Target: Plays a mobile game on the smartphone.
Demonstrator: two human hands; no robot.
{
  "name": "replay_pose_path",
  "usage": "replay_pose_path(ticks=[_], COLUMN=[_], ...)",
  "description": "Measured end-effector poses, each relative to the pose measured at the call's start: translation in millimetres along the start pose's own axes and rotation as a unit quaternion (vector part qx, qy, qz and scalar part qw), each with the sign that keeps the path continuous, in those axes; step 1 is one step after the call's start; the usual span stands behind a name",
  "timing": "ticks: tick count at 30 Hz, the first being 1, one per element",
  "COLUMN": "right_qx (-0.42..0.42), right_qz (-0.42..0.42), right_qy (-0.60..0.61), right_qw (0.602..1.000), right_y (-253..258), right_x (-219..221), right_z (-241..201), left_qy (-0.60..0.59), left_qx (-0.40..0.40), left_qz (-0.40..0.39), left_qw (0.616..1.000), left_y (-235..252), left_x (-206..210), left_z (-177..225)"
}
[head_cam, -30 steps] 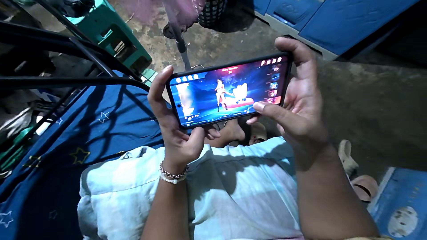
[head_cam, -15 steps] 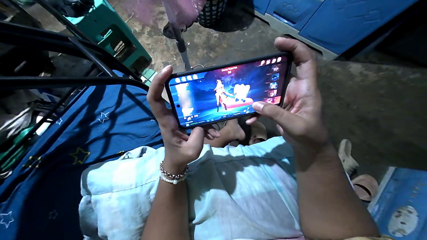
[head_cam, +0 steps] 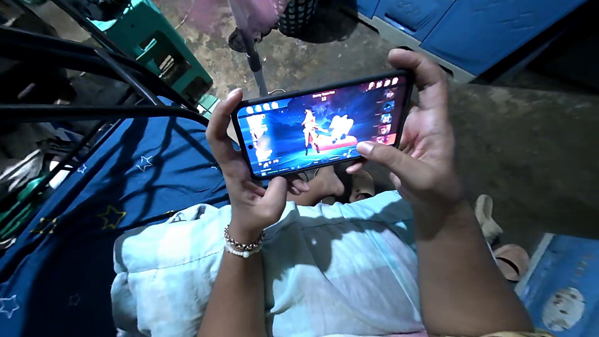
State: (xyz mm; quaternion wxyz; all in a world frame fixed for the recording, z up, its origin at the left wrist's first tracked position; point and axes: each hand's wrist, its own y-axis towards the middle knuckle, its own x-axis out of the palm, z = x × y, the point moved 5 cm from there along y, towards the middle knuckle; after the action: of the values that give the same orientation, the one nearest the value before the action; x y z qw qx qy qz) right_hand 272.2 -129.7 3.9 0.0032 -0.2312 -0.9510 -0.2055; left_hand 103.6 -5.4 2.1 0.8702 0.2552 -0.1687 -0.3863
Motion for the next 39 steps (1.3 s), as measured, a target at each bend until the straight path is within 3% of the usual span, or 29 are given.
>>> replay_pose_path(ticks=[39], right_qx=[-0.002], right_qz=[0.000], right_qy=[0.004], right_qw=[1.000], right_y=[0.4], right_x=[0.3], right_z=[1.0], left_qy=[-0.004], left_qx=[-0.003], left_qz=[0.000], left_qw=[1.000], left_y=[-0.7], left_x=[-0.1], left_z=[-1.0])
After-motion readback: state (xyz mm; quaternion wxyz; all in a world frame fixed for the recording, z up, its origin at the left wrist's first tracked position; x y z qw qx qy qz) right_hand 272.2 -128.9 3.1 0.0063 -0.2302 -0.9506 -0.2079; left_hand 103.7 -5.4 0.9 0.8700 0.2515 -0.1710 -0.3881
